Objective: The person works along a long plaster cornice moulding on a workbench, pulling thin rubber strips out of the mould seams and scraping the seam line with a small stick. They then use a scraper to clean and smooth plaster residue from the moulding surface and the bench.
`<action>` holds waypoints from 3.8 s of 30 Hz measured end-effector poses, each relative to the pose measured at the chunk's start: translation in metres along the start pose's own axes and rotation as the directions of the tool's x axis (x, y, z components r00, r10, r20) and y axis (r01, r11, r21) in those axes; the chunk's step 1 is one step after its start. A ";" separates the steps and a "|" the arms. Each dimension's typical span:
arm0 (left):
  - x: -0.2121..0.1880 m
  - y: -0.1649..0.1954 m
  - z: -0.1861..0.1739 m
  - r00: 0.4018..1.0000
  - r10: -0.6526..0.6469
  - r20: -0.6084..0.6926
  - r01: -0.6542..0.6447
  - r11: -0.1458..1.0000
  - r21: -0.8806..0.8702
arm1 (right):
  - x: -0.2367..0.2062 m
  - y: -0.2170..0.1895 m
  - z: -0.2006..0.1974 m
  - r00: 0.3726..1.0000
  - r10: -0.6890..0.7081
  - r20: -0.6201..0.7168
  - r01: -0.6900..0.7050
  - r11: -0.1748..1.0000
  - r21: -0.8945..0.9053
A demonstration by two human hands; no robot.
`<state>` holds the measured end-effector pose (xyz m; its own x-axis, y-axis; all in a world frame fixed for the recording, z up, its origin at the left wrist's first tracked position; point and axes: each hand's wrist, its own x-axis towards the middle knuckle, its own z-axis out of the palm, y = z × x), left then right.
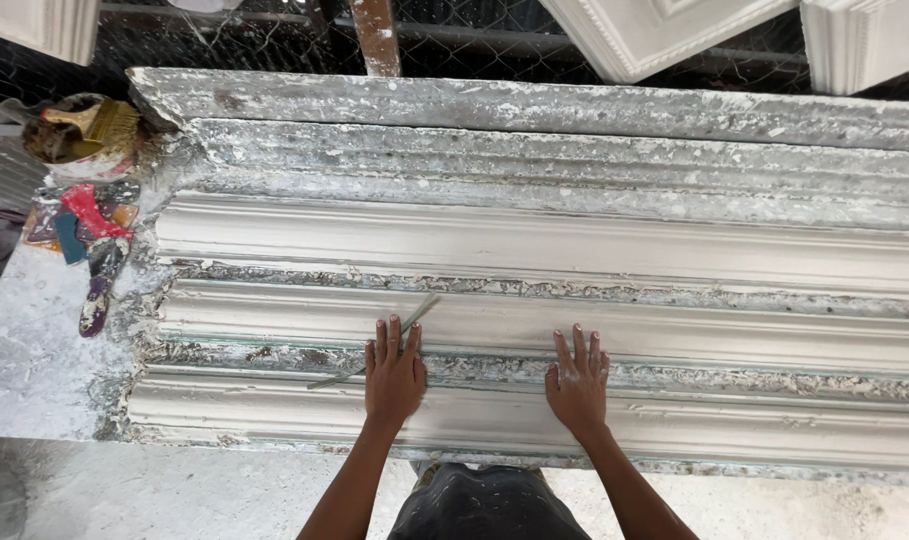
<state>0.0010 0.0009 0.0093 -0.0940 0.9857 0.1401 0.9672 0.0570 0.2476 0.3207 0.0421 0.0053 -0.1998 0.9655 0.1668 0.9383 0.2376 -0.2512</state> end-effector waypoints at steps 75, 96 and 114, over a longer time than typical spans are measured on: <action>0.007 0.001 -0.120 0.917 0.122 0.380 0.346 0.232 -0.909 | 0.031 -0.164 -0.039 0.856 -0.047 0.516 -0.500 0.184 0.846; 0.017 0.018 -0.138 0.976 -0.066 0.207 0.217 0.266 -0.939 | 0.046 -0.201 -0.084 0.849 0.105 0.518 -0.462 0.622 0.632; 0.015 -0.009 -0.117 0.892 0.071 0.446 0.405 0.311 -0.860 | 0.044 -0.171 -0.044 0.770 -0.136 0.623 -0.570 0.292 0.768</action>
<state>-0.0366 -0.0036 0.1216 0.0903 0.9543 -0.2847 0.0596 0.2802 0.9581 0.1639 0.0397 0.0978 -0.4572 0.7776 -0.4317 0.1715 -0.3992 -0.9007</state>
